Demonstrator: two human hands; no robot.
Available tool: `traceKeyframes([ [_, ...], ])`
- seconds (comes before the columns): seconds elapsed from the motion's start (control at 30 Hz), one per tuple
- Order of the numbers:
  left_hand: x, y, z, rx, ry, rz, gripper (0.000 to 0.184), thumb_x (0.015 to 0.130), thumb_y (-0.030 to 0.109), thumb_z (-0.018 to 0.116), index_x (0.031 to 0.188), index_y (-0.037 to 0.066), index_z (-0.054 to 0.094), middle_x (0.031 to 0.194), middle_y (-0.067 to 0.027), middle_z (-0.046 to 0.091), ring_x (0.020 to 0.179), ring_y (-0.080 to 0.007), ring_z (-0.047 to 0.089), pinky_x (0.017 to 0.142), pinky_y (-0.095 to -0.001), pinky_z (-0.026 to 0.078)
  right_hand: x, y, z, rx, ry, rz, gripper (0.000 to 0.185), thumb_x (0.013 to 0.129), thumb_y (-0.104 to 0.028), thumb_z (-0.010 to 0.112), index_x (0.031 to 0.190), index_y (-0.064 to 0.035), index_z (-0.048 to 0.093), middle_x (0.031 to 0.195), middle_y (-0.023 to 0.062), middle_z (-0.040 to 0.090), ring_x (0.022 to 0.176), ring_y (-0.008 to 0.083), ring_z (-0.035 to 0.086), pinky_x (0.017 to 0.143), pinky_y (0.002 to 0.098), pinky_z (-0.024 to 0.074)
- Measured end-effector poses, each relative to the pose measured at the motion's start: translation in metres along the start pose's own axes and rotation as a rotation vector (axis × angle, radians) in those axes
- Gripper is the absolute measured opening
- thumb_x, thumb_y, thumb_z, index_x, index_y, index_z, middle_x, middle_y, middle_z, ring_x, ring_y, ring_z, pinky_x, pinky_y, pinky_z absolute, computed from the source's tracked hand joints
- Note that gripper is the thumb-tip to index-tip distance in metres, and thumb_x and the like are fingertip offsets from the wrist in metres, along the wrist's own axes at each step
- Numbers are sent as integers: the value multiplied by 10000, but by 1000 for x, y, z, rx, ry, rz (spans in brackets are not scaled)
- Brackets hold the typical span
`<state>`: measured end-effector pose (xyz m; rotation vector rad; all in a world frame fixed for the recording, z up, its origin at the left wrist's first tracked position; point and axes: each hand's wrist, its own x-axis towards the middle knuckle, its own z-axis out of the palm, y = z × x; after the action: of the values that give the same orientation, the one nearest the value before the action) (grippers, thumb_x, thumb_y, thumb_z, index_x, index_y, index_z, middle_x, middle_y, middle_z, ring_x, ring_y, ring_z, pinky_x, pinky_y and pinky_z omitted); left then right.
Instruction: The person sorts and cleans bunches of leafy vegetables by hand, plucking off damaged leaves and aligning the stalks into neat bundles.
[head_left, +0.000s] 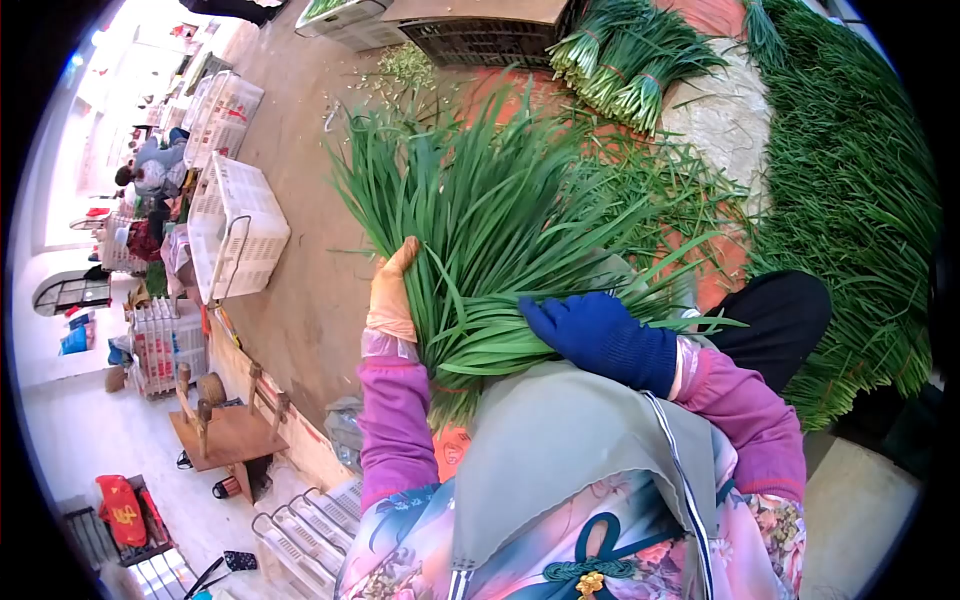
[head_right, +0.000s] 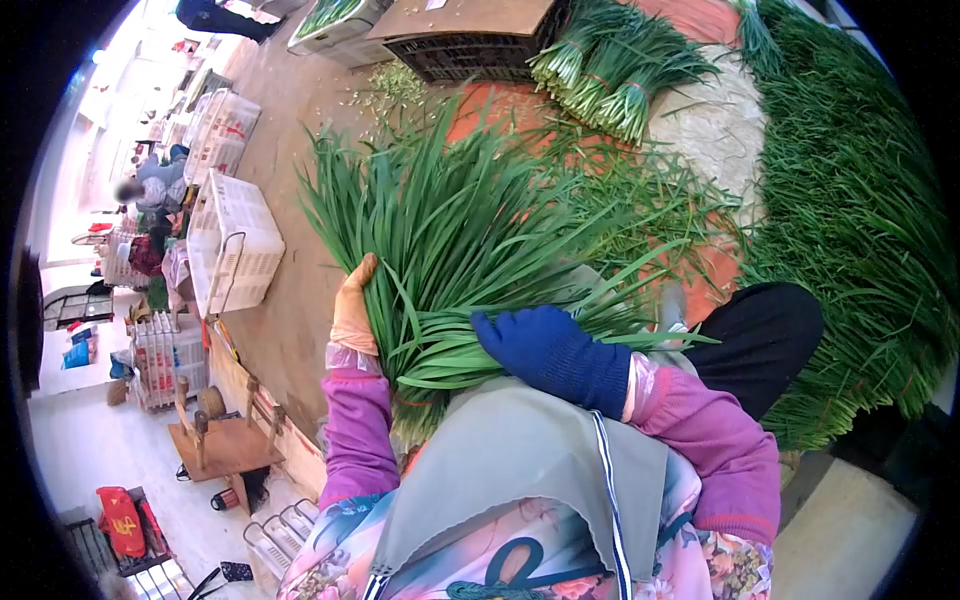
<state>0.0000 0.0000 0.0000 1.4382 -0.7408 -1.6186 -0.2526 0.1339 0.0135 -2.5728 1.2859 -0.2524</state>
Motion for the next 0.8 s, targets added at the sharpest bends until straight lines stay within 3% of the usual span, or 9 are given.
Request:
traceKeyframes([
  [0.2,-19,7,15,-86,-27,-94,352,873,252,513,1093,-21,543,948,-147,637,757,-262,643,678,-373,552,0,8,2,10,130,-28,530,760,-142,484,1269,-23,395,914,103,525,687,220,526,590,378,430],
  [0.3,-26,5,15,-114,-56,-85,356,877,242,499,1111,-24,530,964,-153,633,766,-268,642,683,-377,551,-1,12,-4,-34,124,7,546,766,-190,533,1271,-36,396,998,118,537,756,241,539,667,380,431],
  [0.37,-29,1,13,-94,-69,-71,358,879,233,487,1124,-26,521,972,-154,630,776,-270,641,693,-380,549,-2,19,-11,156,217,-61,585,746,-270,607,1255,-50,418,1077,124,536,850,272,544,753,381,424],
  [0.47,-34,-4,5,-107,-120,-56,371,877,220,482,1148,-32,507,1012,-158,615,815,-273,634,722,-368,541,2,27,-23,200,305,-88,599,707,-344,660,1202,-63,472,1074,118,548,920,295,533,801,383,412],
  [0.57,-40,-6,3,-100,-129,-15,374,877,221,485,1148,-34,507,1020,-158,612,821,-271,632,727,-358,537,7,34,-26,171,436,-89,535,680,-353,671,1116,-75,533,972,64,583,840,266,548,756,391,414],
  [0.63,-47,-2,8,-89,-123,-5,362,876,222,492,1127,-37,518,1018,-155,613,813,-260,634,723,-346,536,8,38,-32,228,430,-80,453,701,-327,667,1072,-92,557,945,61,597,836,264,553,751,378,426],
  [0.73,-40,-4,-1,-95,9,-91,275,831,139,570,1041,-35,539,926,-129,625,758,-230,634,688,-346,544,12,37,-51,299,608,-11,286,733,-244,671,969,-102,594,885,58,610,802,257,565,680,348,461],
  [0.8,-42,-4,3,-87,11,-64,266,831,131,566,1038,-34,542,925,-129,625,759,-230,633,686,-344,544,19,37,-67,338,670,-56,284,729,-239,676,962,-99,593,874,57,611,802,254,568,671,343,464],
])
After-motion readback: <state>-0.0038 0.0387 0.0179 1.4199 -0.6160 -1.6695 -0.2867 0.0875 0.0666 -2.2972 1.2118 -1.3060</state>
